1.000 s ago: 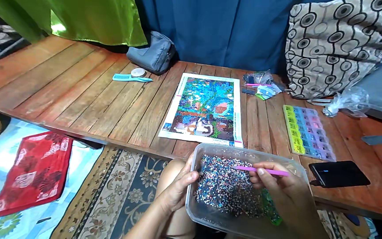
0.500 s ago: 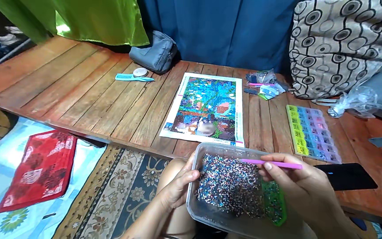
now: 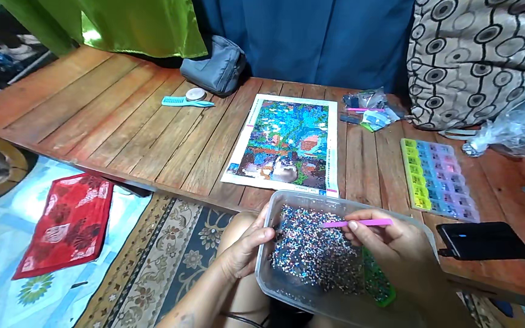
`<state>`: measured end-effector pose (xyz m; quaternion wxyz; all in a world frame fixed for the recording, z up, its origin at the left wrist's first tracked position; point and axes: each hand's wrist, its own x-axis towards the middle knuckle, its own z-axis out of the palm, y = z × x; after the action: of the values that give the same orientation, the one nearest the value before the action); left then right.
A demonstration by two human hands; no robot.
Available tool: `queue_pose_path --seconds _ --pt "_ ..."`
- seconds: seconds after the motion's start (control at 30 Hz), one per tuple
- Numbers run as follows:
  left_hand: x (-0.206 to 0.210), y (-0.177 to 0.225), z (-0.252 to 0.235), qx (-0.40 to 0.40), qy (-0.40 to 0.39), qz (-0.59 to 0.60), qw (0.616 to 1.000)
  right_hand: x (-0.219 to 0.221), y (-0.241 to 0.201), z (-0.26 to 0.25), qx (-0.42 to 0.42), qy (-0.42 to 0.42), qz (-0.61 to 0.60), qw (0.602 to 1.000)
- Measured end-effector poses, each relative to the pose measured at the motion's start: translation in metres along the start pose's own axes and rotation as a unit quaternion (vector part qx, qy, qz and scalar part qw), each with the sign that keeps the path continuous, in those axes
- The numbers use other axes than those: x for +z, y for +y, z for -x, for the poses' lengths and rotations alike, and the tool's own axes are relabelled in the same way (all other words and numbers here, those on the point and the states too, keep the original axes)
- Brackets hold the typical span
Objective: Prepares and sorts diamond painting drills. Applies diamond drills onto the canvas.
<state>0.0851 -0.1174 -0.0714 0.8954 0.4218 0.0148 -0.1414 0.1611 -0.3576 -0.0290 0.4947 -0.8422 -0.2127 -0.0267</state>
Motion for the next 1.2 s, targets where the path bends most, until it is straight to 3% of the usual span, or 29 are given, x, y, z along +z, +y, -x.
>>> queue_pose_path --seconds 0.5,0.67,1.2 --pt "-0.0036 0.0011 0.0013 0.001 -0.039 0.03 0.999 0.0022 -0.0026 0.003 -0.004 -0.013 -0.007 1.0" --pt "-0.0025 0.0008 0.002 -0.004 -0.012 0.02 1.0 0.0017 -0.0044 0.0032 -0.007 -0.015 -0.011 1.0" --pt "-0.0001 0.0024 0.001 0.005 -0.028 0.036 0.999 0.0048 -0.0033 0.008 -0.028 -0.047 -0.018 0.998"
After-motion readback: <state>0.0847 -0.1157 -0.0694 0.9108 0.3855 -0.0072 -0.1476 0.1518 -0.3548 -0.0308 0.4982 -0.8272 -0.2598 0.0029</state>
